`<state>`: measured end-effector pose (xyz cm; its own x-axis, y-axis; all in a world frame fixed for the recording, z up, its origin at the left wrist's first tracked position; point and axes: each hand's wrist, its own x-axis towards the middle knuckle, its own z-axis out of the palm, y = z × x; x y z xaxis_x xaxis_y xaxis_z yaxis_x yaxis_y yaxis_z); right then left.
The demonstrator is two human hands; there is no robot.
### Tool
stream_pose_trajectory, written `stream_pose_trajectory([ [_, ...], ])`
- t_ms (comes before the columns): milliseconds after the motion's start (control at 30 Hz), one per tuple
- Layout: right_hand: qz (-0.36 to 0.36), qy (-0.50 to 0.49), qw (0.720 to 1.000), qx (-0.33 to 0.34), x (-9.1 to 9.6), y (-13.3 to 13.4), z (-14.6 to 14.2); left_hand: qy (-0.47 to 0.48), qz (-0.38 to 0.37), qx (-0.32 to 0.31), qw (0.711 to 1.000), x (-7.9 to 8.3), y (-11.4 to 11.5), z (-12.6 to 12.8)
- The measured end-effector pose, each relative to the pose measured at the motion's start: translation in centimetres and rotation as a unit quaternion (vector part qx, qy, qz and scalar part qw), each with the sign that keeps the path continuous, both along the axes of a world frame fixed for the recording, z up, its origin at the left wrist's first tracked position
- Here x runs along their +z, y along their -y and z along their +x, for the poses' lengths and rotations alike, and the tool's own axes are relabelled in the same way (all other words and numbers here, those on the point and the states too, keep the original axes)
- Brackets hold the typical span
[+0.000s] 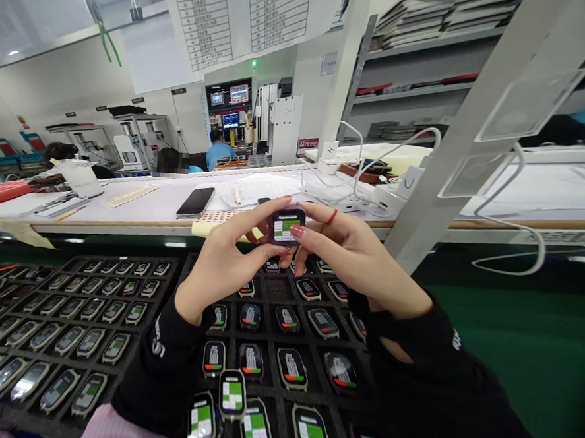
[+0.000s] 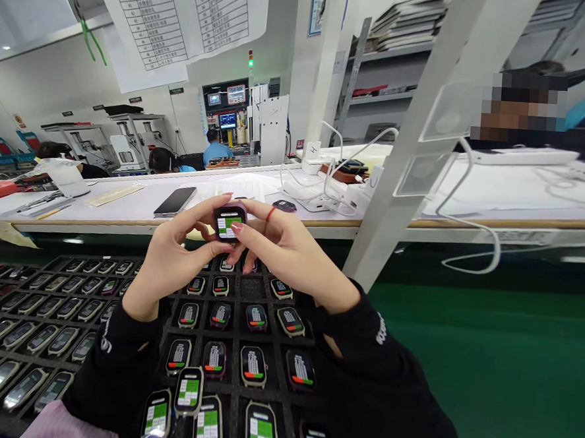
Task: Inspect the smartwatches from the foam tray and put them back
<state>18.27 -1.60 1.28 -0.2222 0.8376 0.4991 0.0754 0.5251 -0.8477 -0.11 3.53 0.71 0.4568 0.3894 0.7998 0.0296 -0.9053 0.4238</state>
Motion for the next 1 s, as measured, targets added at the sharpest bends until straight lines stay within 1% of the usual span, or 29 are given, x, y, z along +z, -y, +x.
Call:
stream_pose_trajectory([
  [267,-0.003,0.029,0.999,0.017,0.1,0.1,0.5,-0.007,-0.002,0.009,1.000,-0.2,-0.3,0.0],
  [333,-0.011,0.039,0.999,0.012,0.1,-0.1,0.6,-0.013,-0.010,0.016,1.000,-0.3,-0.7,0.0],
  [467,-0.044,0.052,0.997,0.028,-0.3,-1.2,1.2,-0.016,-0.044,0.043,0.998,-1.0,-1.8,0.5],
  [600,-0.091,0.052,0.994,0.041,-1.5,-3.2,2.5,-0.037,-0.114,0.061,0.991,-2.2,-3.0,1.4],
  [767,-0.149,0.059,0.984,0.074,-3.6,-6.0,4.0,-0.121,-0.184,0.076,0.972,-4.0,-4.2,2.4],
  [900,-0.177,0.095,0.977,0.076,-4.9,-7.2,4.6,-0.182,-0.207,0.048,0.960,-5.5,-5.1,2.9],
  [1000,-0.195,0.119,0.972,0.051,-5.5,-7.7,4.8,-0.214,-0.244,0.031,0.945,-6.2,-5.6,3.0],
])
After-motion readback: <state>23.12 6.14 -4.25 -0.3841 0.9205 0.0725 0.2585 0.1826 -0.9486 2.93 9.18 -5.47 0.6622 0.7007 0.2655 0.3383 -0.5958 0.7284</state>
